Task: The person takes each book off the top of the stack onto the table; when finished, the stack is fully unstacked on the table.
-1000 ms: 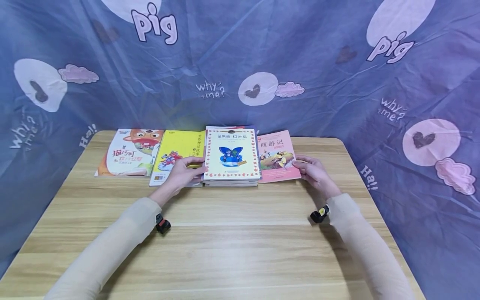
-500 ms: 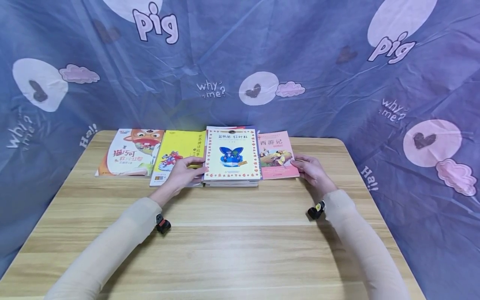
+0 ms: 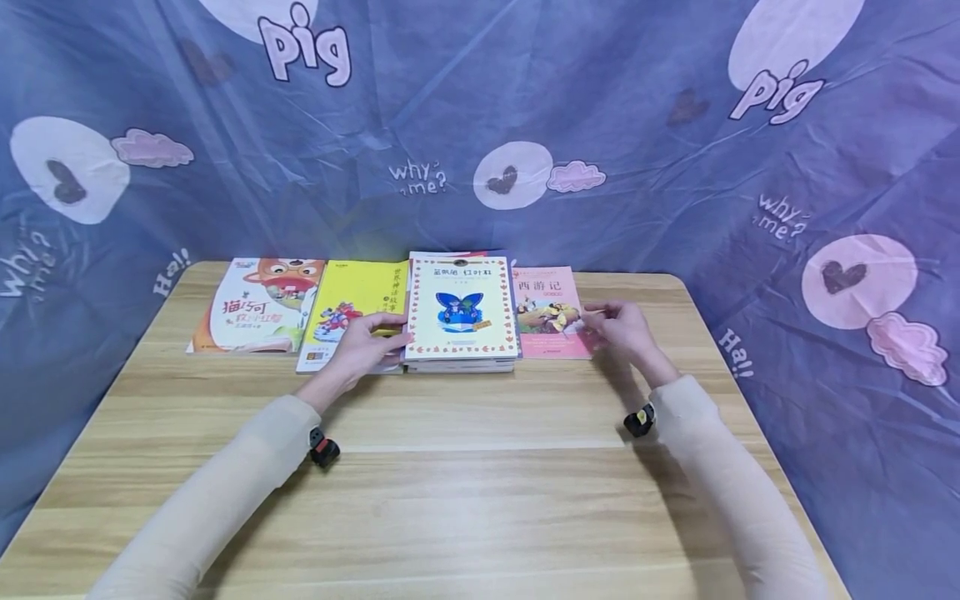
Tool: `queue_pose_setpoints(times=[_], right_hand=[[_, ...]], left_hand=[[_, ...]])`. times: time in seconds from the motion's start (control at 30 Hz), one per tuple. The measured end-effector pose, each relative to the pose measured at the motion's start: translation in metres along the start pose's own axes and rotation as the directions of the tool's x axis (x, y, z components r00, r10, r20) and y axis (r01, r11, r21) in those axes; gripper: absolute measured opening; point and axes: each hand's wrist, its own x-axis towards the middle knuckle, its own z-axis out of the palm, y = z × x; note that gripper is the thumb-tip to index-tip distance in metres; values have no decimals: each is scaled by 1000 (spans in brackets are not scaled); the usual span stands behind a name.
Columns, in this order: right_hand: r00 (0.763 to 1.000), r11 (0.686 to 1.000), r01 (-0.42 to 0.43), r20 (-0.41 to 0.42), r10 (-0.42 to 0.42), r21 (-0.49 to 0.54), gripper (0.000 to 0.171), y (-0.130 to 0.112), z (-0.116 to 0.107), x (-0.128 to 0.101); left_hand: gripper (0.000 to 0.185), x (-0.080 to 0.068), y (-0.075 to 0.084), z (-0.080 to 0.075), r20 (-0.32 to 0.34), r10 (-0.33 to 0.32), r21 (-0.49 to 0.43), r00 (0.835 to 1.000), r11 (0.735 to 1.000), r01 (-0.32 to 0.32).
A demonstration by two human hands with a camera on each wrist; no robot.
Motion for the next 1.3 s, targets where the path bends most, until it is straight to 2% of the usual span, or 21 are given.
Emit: queue_pose_setpoints(times=[0.1, 0.27, 0.4, 0.53, 0.63, 0.83, 1.07, 1.3], right_hand=[[999, 999, 21, 34, -22, 46, 42, -15, 6, -6], [991, 980, 9, 129, -35, 199, 44, -38, 23, -13], [983, 945, -28, 179, -32, 326, 46, -52, 37, -20], [975, 891, -106, 223, 5, 442, 49, -64, 49, -26], [968, 864, -156, 246, 39, 478, 50, -69, 57, -28], [961, 866, -198, 264, 79, 460, 47, -72, 70, -28], [961, 905, -220, 242, 136, 363, 43, -81, 76, -29], [945, 921, -272, 255, 202, 279, 52, -89, 81, -26]], left_hand=[[50, 0, 0, -1, -5, -8, 5, 1000, 1000, 8], [50, -1, 1, -2, -4, -11, 1, 1000, 1000, 11], [50, 0, 0, -1, 1, -4, -1, 1000, 1000, 4], [50, 0, -1, 0, 2, 10, -1, 1000, 1000, -10], [51, 0, -1, 0, 5, 16, -8, 1000, 1000, -16], [52, 0, 0, 1, 13, 15, -20, 1000, 1000, -15], [51, -2, 2, 1, 7, 6, -15, 1000, 1000, -6], [51, -3, 2, 0, 6, 19, -1, 1000, 1000, -19]])
